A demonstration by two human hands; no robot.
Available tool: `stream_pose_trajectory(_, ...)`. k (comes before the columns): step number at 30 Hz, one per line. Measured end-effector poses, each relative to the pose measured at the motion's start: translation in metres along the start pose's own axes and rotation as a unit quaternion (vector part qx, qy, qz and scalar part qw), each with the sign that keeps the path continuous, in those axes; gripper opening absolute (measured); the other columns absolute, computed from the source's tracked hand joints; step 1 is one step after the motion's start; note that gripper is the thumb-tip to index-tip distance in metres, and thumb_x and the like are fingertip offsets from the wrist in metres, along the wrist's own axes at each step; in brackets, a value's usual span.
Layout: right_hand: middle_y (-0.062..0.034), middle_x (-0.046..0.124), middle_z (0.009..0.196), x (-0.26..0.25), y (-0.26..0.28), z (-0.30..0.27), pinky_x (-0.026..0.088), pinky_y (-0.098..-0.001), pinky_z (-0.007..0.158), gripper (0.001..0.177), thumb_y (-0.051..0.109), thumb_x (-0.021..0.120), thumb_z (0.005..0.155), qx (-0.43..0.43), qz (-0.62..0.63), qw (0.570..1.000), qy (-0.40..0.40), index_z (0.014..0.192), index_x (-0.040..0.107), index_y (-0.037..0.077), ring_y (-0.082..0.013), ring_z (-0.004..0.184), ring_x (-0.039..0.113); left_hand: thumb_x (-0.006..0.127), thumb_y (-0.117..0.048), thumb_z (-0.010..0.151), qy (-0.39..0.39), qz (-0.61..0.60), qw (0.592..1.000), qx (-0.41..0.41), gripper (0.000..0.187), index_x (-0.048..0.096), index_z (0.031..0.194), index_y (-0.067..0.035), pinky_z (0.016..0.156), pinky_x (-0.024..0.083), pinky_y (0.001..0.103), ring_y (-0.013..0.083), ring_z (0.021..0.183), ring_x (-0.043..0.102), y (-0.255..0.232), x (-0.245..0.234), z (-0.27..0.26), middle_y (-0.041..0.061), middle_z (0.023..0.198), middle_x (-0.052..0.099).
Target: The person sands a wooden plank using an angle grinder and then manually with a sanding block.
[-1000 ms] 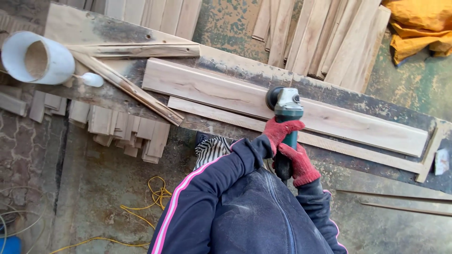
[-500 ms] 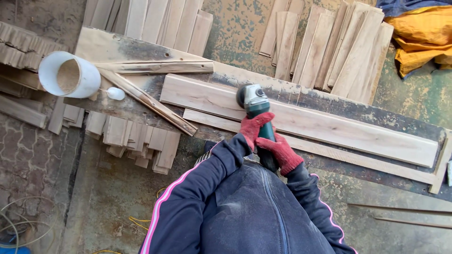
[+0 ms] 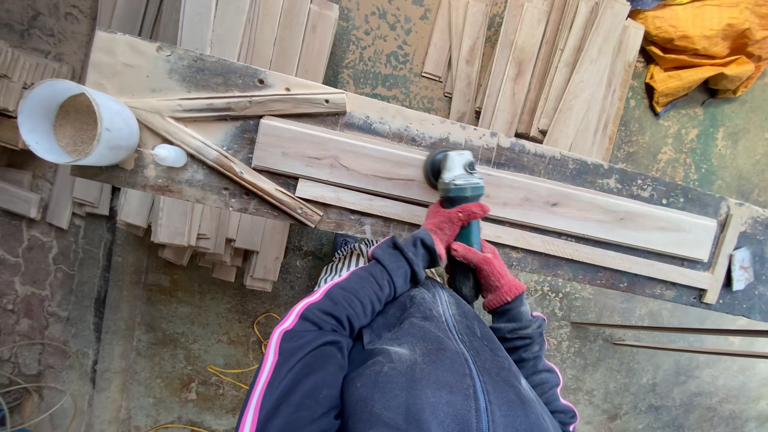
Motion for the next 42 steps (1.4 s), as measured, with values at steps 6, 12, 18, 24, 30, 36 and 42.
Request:
stream_pose_trajectory(6,-0.0096,0.062,0.073,0.038,0.019,0.025,0.055,-0.0336,0.059,0.04,0.024,0.093,0.067,0.003,-0.057,0.994,0.095,0.096,0.071,0.006,-0.022,0.065,0.064,0.1,-0.022,0.061,-0.07,-0.064,0.995,0.02,0.059,0.071,0.111,-0.01,0.065,0.066,0.046,0.0289,0.078,0.076,-0.028,-0.039,-0.012,0.016,0.084,0.07)
stream_pose_trajectory(12,-0.011,0.061,0.075,0.012,0.005,0.041,0.055,-0.0344,0.059,0.041,0.027,0.092,0.071,0.01,-0.073,0.993,0.09,0.098,0.07,0.005,-0.0239,0.067,0.064,0.102,-0.028,0.059,-0.088,-0.053,0.995,0.021,0.072,0.066,0.119,-0.009,0.074,0.059,0.045,0.0259,0.089,0.067,-0.031,-0.019,-0.025,0.013,0.091,0.064)
stream_pose_trajectory(18,-0.0111,0.063,0.07,-0.056,-0.025,0.038,0.056,-0.0348,0.055,0.031,0.019,0.091,0.073,0.01,0.018,1.0,-0.005,0.094,0.071,0.006,-0.0227,0.059,0.066,0.087,-0.022,0.065,0.047,0.027,0.998,-0.025,0.05,0.071,0.107,-0.001,0.067,0.057,0.033,0.0209,0.071,0.065,-0.03,0.042,-0.042,0.012,0.087,0.071)
stream_pose_trajectory(24,-0.0073,0.066,0.072,-0.074,0.001,-0.018,0.056,-0.0307,0.061,0.028,0.027,0.086,0.078,0.0,0.082,0.991,-0.104,0.096,0.071,0.01,-0.0174,0.064,0.067,0.102,-0.02,0.051,0.067,0.058,0.996,-0.014,0.071,0.07,0.112,-0.006,0.068,0.058,0.047,0.0257,0.085,0.069,0.041,0.1,0.004,0.013,0.094,0.072)
stream_pose_trajectory(30,-0.0117,0.066,0.071,-0.068,0.004,-0.024,0.056,-0.0332,0.056,0.032,0.03,0.087,0.077,-0.002,0.102,0.987,-0.125,0.092,0.069,0.008,-0.0228,0.063,0.068,0.103,-0.019,0.052,0.102,0.011,0.993,-0.052,0.084,0.063,0.122,0.0,0.058,0.061,0.066,0.0423,0.078,0.07,0.076,0.1,0.051,0.026,0.094,0.064)
stream_pose_trajectory(36,-0.01,0.066,0.072,-0.034,0.013,-0.022,0.056,-0.0314,0.059,0.031,0.027,0.088,0.077,-0.008,0.061,0.993,-0.098,0.092,0.07,0.008,-0.0201,0.065,0.068,0.104,-0.025,0.048,0.056,0.04,0.997,-0.018,0.082,0.066,0.117,0.0,0.066,0.062,0.065,0.0401,0.083,0.072,0.037,0.064,0.039,0.024,0.091,0.068)
stream_pose_trajectory(42,-0.0109,0.065,0.073,0.015,0.026,-0.022,0.054,-0.0321,0.062,0.03,0.028,0.087,0.077,-0.006,0.014,0.999,-0.052,0.092,0.07,0.009,-0.0206,0.066,0.066,0.102,-0.021,0.052,0.031,-0.005,0.999,0.01,0.071,0.069,0.111,0.001,0.066,0.064,0.056,0.0371,0.082,0.072,-0.01,0.016,0.019,0.023,0.086,0.068)
Point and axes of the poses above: each hand's wrist, its own z-axis towards the middle knuckle, its own x-axis out of the palm, y = z × x, the point moved 5 cm from there along z, towards the middle knuckle
